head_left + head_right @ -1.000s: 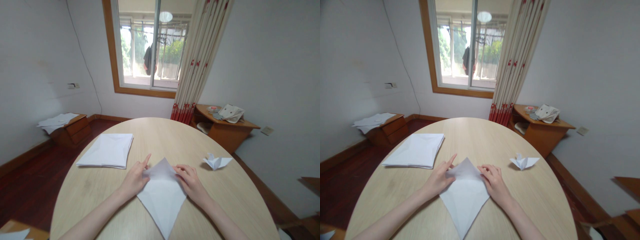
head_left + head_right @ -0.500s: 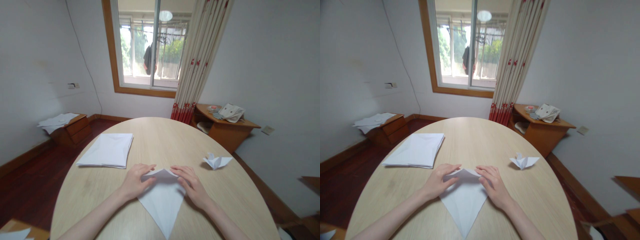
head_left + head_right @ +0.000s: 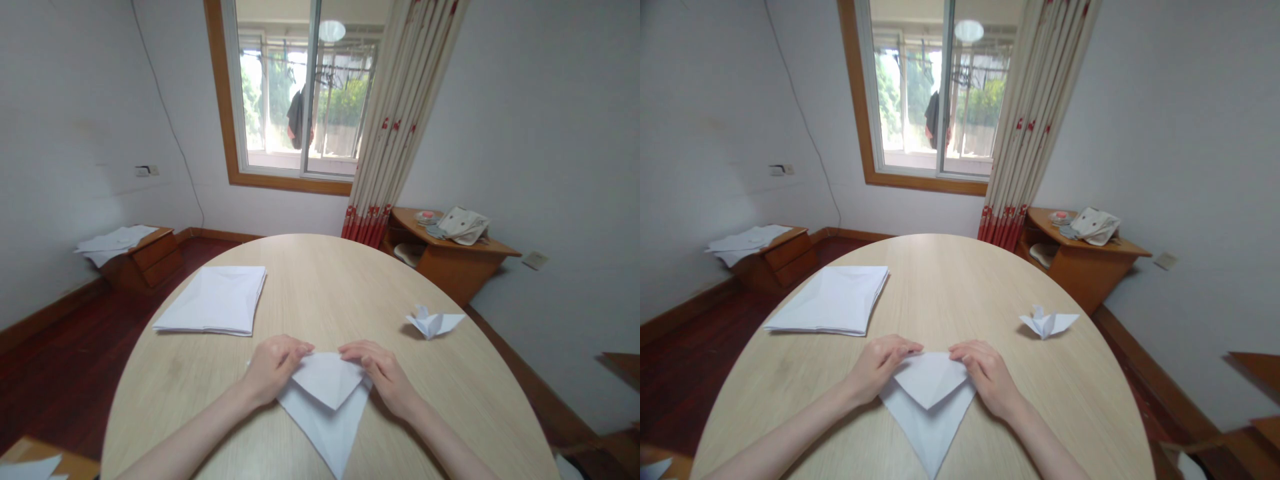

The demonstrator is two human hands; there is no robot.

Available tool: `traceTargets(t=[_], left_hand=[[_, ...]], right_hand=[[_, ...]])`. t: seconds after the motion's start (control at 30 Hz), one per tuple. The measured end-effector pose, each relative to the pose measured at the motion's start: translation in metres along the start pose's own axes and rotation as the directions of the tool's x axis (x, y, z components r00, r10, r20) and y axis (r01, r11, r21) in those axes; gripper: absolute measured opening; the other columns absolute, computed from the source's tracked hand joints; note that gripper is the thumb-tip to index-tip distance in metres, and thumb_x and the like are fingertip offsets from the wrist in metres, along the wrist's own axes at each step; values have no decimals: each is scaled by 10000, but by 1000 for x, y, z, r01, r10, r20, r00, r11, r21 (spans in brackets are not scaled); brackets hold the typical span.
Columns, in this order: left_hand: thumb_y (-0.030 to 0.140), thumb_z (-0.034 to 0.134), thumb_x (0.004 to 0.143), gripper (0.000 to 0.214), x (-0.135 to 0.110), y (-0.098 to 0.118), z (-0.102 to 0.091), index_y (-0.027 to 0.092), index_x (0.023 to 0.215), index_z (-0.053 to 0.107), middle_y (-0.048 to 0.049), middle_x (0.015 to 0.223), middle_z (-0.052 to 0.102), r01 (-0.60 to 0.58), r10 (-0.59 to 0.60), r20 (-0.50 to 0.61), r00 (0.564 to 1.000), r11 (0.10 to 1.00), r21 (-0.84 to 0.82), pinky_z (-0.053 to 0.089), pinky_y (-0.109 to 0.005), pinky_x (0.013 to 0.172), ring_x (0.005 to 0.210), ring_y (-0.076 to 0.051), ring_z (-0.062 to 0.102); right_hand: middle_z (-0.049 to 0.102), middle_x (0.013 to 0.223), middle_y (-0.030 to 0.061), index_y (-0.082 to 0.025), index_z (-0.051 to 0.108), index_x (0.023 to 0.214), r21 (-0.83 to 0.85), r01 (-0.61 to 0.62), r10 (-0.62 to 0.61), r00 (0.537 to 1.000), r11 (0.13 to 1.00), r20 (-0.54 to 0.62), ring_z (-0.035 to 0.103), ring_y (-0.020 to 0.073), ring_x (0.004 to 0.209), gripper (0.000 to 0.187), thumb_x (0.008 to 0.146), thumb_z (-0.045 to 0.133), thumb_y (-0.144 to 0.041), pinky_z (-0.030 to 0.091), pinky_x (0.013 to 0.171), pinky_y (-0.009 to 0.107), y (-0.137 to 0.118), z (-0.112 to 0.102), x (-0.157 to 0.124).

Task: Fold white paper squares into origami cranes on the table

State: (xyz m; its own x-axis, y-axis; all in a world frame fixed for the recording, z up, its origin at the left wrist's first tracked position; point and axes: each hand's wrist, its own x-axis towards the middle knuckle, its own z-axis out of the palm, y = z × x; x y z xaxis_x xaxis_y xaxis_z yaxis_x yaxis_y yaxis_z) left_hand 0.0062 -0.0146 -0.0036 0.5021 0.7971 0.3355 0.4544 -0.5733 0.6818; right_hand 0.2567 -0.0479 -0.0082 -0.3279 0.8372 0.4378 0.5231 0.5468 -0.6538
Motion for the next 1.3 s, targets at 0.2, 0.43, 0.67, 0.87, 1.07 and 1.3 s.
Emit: traceTargets(t=[0.2,0.43,0.67,0.87,1.07,1.3], left_hand=[[392,431,947,372,0,8,4,209,882,749,-37,843,751,17,-16,-8,1000,998,67,473,-269,719,787,-180,660],[306,455,935,306,-2,14,6,217,908,746,-30,866,756,-52,49,29,998,991,121,484,-285,738,799,-187,658],[255,485,904,260,-6,13,12,216,900,742,-34,833,751,-92,81,59,995,974,208,488,-283,699,764,-192,674],[216,487,889,245,-9,15,16,220,896,732,-30,846,749,-133,100,132,986,952,277,510,-294,710,790,-202,688],[200,495,891,244,-7,8,21,220,1001,713,-33,1086,725,-166,109,169,979,913,373,537,-345,833,945,-220,687],[235,508,911,354,-6,-1,27,145,1243,590,-101,1310,598,-195,97,209,973,829,525,469,-398,1007,1166,-253,590]], right_hand=[[734,960,79,-213,691,849,-88,-8,16,996,996,86,661,208,920,451,990,340,-460,502,842,385,-7,4,1],[723,977,54,-223,684,930,-168,31,-7,989,985,144,648,195,927,281,970,444,-364,499,836,347,-10,6,1],[725,1047,59,-221,698,1046,-235,86,-41,981,968,191,651,209,963,249,949,483,-299,511,856,367,-9,10,0],[729,1073,47,-235,709,1079,-274,122,-61,973,954,220,650,221,987,248,922,517,-244,521,875,390,-8,13,0],[665,1224,61,-236,664,1189,-301,68,15,964,951,266,596,234,1141,307,922,513,-240,481,980,424,-4,15,1],[472,1433,64,-212,500,1367,-348,-50,173,927,936,334,405,226,1348,414,962,438,-270,328,1127,454,-2,18,0]])
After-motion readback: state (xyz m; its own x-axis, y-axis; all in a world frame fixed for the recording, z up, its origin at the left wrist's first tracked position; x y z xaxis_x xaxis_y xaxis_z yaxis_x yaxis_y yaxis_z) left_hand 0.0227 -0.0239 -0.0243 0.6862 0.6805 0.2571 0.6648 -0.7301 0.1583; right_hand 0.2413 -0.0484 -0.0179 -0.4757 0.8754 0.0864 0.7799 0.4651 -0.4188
